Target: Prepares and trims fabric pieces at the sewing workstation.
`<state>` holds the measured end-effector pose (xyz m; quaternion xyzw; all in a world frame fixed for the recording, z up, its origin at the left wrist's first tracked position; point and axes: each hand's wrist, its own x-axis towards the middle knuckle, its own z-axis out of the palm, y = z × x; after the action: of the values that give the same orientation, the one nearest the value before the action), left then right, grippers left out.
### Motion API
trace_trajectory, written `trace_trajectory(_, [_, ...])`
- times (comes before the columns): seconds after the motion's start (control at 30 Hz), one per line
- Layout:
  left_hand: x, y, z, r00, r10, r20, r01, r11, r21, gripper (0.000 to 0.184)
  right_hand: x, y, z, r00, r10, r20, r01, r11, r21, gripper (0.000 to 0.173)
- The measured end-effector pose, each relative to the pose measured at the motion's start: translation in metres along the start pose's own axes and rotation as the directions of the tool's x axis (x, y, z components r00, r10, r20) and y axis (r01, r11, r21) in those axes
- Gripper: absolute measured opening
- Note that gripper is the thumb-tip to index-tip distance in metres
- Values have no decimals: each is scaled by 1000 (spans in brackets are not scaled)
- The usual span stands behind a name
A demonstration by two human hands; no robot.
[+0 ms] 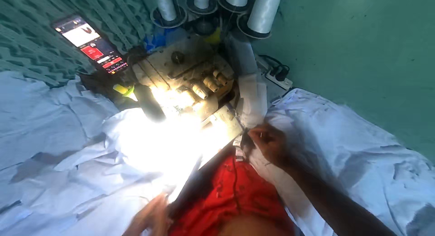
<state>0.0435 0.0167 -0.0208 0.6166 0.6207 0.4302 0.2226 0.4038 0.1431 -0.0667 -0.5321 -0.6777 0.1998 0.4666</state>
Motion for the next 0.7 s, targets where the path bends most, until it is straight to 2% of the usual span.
trace_trajectory(0.07, [17,18,49,994,57,92,-54,998,-36,19,12,1,-8,997,41,-59,-43,999,-28,22])
trace_trajectory(0.13, [29,20,94,961,1,275,5,1000,-20,25,14,1,-12,992,67,-104,-66,998,15,20])
trace_trajectory(0.17, [34,17,115,915,-89,393,96,995,2,31,11,1,-11,990,79,-117,-73,996,52,19])
trace_trajectory(0.2, [39,14,135,842,-184,507,214,977,-1,38,5,0,-9,987,99,-122,-88,992,93,18])
trace_trajectory(0.23, [44,9,156,763,-233,603,327,944,-49,45,-4,0,-7,986,123,-116,-108,985,133,18])
trace_trajectory(0.27, [47,3,178,712,-235,662,422,896,-137,46,-13,1,-4,984,148,-94,-131,977,170,18])
trace_trajectory(0.3, [47,-3,199,701,-207,682,498,826,-262,43,-24,1,-2,982,175,-70,-158,968,196,17])
trace_trajectory(0.33, [45,-4,216,728,-192,658,550,736,-394,36,-34,-2,2,979,196,-56,-179,958,225,16])
trace_trajectory(0.4, [44,-3,235,796,-230,560,569,601,-562,23,-50,-8,10,974,222,-52,-201,944,262,14])
trace_trajectory(0.47, [42,0,233,804,-252,539,575,564,-593,25,-66,-6,13,969,243,-38,-224,937,266,14])
trace_trajectory(0.53, [43,1,212,757,-235,610,617,565,-548,28,-78,0,16,963,270,-15,-257,931,257,13])
trace_trajectory(0.63, [48,10,158,727,-220,651,581,702,-412,27,-89,2,22,965,251,81,-261,951,163,16])
trace_trajectory(0.7, [48,9,119,712,-220,666,513,812,-280,27,-93,-5,25,956,207,209,-232,967,103,20])
